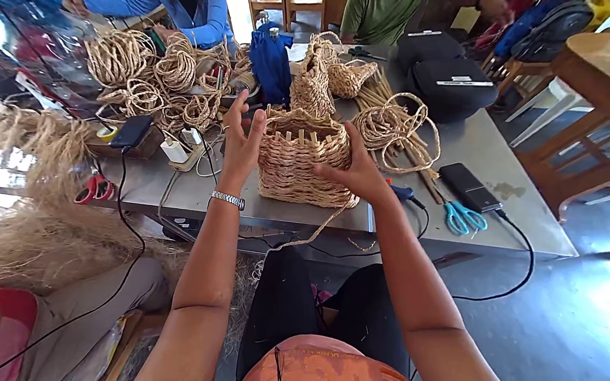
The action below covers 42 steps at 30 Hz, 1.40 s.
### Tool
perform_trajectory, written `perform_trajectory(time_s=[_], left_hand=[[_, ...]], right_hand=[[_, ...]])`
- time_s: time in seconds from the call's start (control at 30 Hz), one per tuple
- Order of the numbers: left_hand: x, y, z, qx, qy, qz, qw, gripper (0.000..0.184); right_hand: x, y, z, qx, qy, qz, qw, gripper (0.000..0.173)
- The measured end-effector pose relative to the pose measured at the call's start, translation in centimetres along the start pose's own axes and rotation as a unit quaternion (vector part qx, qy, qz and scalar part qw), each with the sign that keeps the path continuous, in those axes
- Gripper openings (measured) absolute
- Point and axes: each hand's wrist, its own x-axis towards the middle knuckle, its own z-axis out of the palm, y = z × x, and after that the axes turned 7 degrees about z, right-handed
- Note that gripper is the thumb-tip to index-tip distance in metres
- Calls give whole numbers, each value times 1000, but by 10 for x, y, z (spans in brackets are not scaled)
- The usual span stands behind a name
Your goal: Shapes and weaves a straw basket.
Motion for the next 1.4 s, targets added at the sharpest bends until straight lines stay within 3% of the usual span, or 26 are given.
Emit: perform_trajectory(time_s=[0.13, 0.23, 0.37, 0.7, 0.9, 1.1, 1.2, 1.3, 1.4], left_hand=[[12, -3, 12, -69, -91, 54, 992, 85], [9, -13, 28, -99, -47, 36, 993, 85], [7, -10, 36, -82, 8, -13, 996, 64], [4, -7, 38, -74, 21, -17, 997, 51], [-5, 1, 35, -56, 27, -19, 998, 48], [-26, 19, 34, -34, 51, -18, 998, 56], [-30, 25, 33, 9, 53, -34, 998, 58], [-28, 25, 37, 29, 63, -30, 997, 61], [-28, 23, 41, 39, 90, -30, 995, 56]], right_hand=[[15, -7, 12, 4, 38, 1, 999, 101], [23, 1, 14, -23, 52, -15, 998, 97], [27, 6, 17, -18, 75, -27, 997, 91], [22, 12, 30, -22, 155, -36, 987, 88], [16, 9, 27, -14, 135, -36, 990, 87], [15, 7, 12, 21, 33, -31, 999, 90], [7, -5, 6, 42, -5, -12, 999, 81], [8, -6, 11, 46, 56, -19, 997, 65], [6, -6, 27, 17, 142, 8, 990, 63]])
